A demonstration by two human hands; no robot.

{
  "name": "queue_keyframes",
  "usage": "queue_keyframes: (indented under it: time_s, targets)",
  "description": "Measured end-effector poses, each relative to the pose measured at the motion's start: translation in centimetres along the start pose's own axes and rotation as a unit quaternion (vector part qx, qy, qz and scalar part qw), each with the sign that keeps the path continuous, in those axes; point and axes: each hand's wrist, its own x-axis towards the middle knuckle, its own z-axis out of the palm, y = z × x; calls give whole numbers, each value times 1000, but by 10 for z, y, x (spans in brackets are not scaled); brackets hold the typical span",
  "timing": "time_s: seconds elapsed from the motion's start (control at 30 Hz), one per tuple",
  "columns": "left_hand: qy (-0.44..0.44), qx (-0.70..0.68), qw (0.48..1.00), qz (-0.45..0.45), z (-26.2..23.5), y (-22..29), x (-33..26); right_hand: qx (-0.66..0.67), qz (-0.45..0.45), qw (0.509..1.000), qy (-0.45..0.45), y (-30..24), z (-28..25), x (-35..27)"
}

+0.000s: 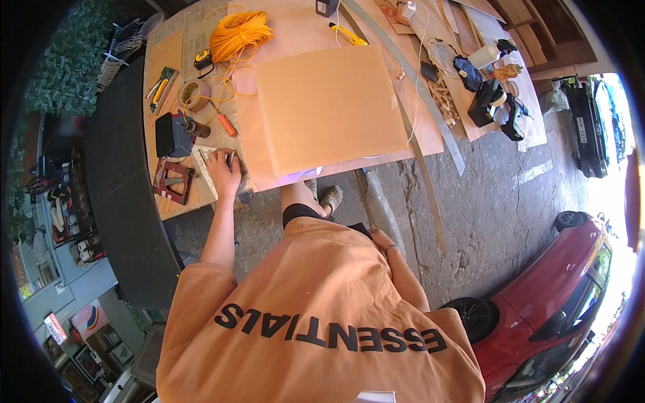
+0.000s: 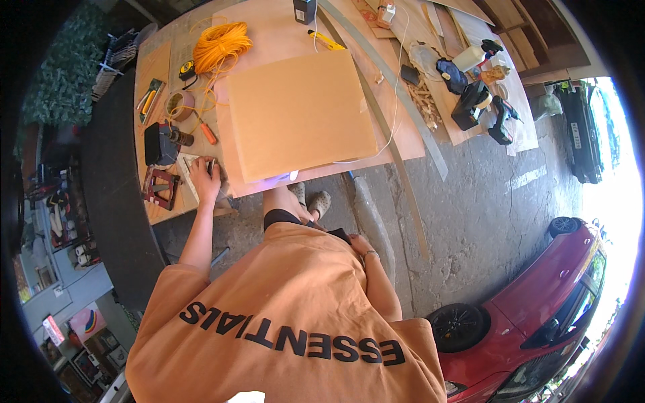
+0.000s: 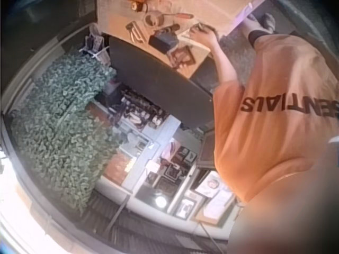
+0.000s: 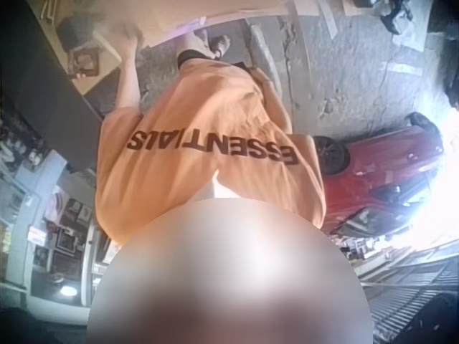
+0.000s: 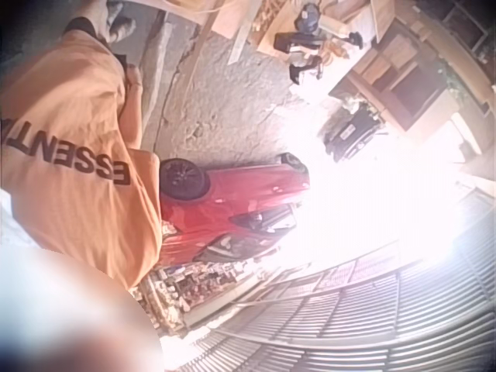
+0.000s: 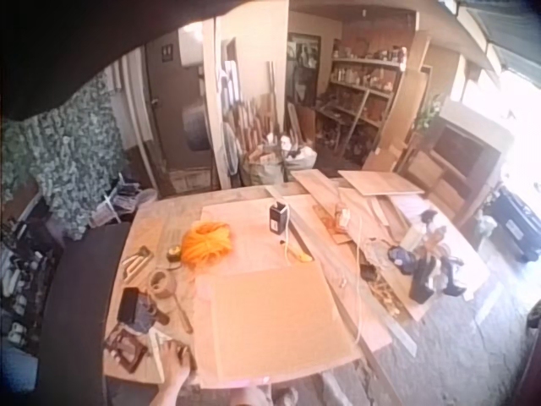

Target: The person assembles a cardboard box by folding and taping its flaps. They use a utility knife to cut the cardboard, apply tape to secure the flaps, and smooth the edges with a sanding block. The person handles the box and tools on a cluttered workbench.

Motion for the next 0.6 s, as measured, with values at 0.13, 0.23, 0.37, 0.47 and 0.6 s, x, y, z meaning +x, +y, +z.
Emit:
queue_keyframes:
  time_s: [0.13, 0.23, 0.37, 0.47, 0.6]
  targets:
    - [1, 6, 1000, 2, 0, -1, 0, 51, 7, 999, -2, 1, 2, 1]
    - [0, 5, 1000, 1, 0, -1, -1, 38, 4, 999, -5, 7, 5, 4]
    - [-1, 10, 1000, 1, 1, -2, -1, -26, -80, 996, 0, 22, 13, 12]
    - [1, 9, 1000, 2, 1, -2, 0, -43, -101, 994, 11, 34, 21, 20]
    - [-6, 5, 1000, -7, 1, -1, -1, -58, -76, 995, 8, 43, 26, 26]
